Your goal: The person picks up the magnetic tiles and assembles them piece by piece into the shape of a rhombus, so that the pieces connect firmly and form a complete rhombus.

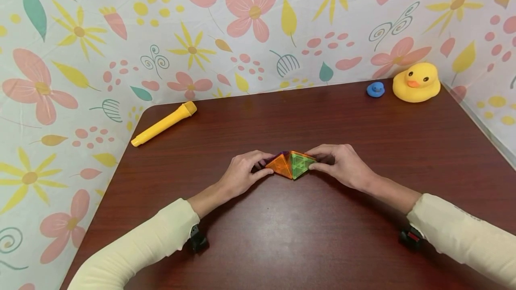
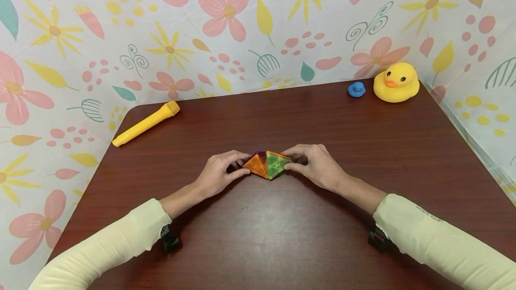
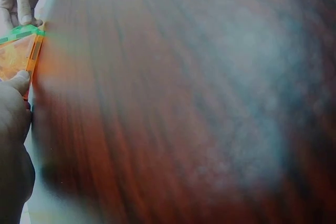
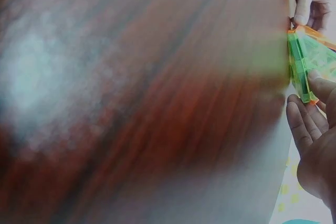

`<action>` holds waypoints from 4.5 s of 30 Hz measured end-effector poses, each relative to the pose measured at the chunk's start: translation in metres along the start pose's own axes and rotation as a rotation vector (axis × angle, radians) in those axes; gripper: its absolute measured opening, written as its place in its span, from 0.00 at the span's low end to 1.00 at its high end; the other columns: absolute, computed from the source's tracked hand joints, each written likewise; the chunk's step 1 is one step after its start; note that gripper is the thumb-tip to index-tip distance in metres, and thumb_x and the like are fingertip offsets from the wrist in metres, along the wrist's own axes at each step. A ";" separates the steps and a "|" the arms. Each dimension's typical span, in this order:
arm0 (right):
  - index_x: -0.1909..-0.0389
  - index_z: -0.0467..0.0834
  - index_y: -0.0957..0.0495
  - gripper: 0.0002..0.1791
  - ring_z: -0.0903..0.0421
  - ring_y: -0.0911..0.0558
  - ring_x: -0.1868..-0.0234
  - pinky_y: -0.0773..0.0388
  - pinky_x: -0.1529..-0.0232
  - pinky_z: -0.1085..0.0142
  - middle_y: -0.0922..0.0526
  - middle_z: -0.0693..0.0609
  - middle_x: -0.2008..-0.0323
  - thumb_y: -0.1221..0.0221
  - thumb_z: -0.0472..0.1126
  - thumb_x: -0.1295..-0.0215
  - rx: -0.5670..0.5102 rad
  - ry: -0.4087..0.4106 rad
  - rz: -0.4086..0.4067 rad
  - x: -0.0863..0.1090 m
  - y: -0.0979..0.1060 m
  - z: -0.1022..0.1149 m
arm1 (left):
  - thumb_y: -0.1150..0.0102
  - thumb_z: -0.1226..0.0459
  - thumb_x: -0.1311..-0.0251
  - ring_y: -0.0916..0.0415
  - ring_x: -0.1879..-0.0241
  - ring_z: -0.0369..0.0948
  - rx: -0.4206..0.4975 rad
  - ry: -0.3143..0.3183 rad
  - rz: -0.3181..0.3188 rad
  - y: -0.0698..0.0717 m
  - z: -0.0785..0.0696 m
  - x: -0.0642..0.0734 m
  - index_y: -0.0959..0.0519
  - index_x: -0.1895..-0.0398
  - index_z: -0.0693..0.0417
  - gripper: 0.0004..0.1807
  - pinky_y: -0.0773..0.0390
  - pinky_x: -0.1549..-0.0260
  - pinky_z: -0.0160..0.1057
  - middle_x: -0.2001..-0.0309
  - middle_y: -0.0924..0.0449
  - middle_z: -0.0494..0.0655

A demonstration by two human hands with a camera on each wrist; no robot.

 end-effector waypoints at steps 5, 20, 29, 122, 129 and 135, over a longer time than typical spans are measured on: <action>0.47 0.44 0.11 0.19 0.60 0.11 0.58 0.14 0.60 0.64 0.10 0.53 0.53 0.23 0.34 0.40 -0.003 0.015 -0.015 0.000 0.001 0.002 | 0.24 0.59 0.36 0.17 0.61 0.35 -0.012 -0.009 -0.011 0.000 0.000 0.001 0.13 0.43 0.52 0.19 0.17 0.60 0.33 0.55 0.12 0.41; 0.51 0.45 0.09 0.17 0.58 0.11 0.57 0.13 0.59 0.58 0.09 0.55 0.55 0.22 0.33 0.42 0.015 0.071 -0.086 -0.002 0.005 0.010 | 0.24 0.59 0.35 0.19 0.60 0.34 -0.038 -0.010 -0.008 -0.004 0.001 0.001 0.14 0.42 0.52 0.20 0.18 0.59 0.33 0.56 0.13 0.41; 0.52 0.45 0.09 0.16 0.58 0.11 0.57 0.13 0.59 0.57 0.09 0.55 0.56 0.22 0.33 0.42 0.002 0.053 -0.094 -0.003 0.005 0.009 | 0.24 0.58 0.35 0.19 0.60 0.34 -0.043 -0.004 -0.010 -0.005 0.001 0.002 0.14 0.42 0.52 0.20 0.18 0.60 0.33 0.56 0.13 0.41; 0.31 0.42 0.19 0.26 0.55 0.14 0.43 0.16 0.54 0.67 0.14 0.45 0.40 0.32 0.31 0.30 -0.093 -0.004 0.067 -0.005 -0.007 0.005 | 0.32 0.55 0.28 0.21 0.63 0.29 -0.008 0.053 -0.041 -0.004 0.005 0.001 0.11 0.47 0.46 0.12 0.21 0.63 0.34 0.54 0.11 0.36; 0.32 0.43 0.18 0.26 0.54 0.14 0.42 0.17 0.53 0.70 0.14 0.47 0.40 0.31 0.31 0.30 -0.094 -0.016 0.054 -0.005 -0.007 0.004 | 0.32 0.55 0.28 0.22 0.63 0.30 -0.004 0.051 -0.042 -0.004 0.005 0.001 0.11 0.47 0.47 0.12 0.21 0.64 0.34 0.54 0.11 0.37; 0.35 0.43 0.16 0.24 0.53 0.13 0.45 0.16 0.55 0.68 0.12 0.46 0.43 0.30 0.32 0.32 -0.099 -0.022 0.015 -0.003 -0.004 0.004 | 0.32 0.55 0.28 0.22 0.65 0.30 -0.003 0.048 -0.041 -0.004 0.004 0.001 0.11 0.47 0.47 0.12 0.21 0.65 0.33 0.55 0.12 0.37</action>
Point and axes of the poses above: each hand's wrist, its own x-axis away from the middle knuckle, its own y-axis out of the back of the hand, z = x × y, the point moved 6 cm from there along -x, towards the middle knuckle
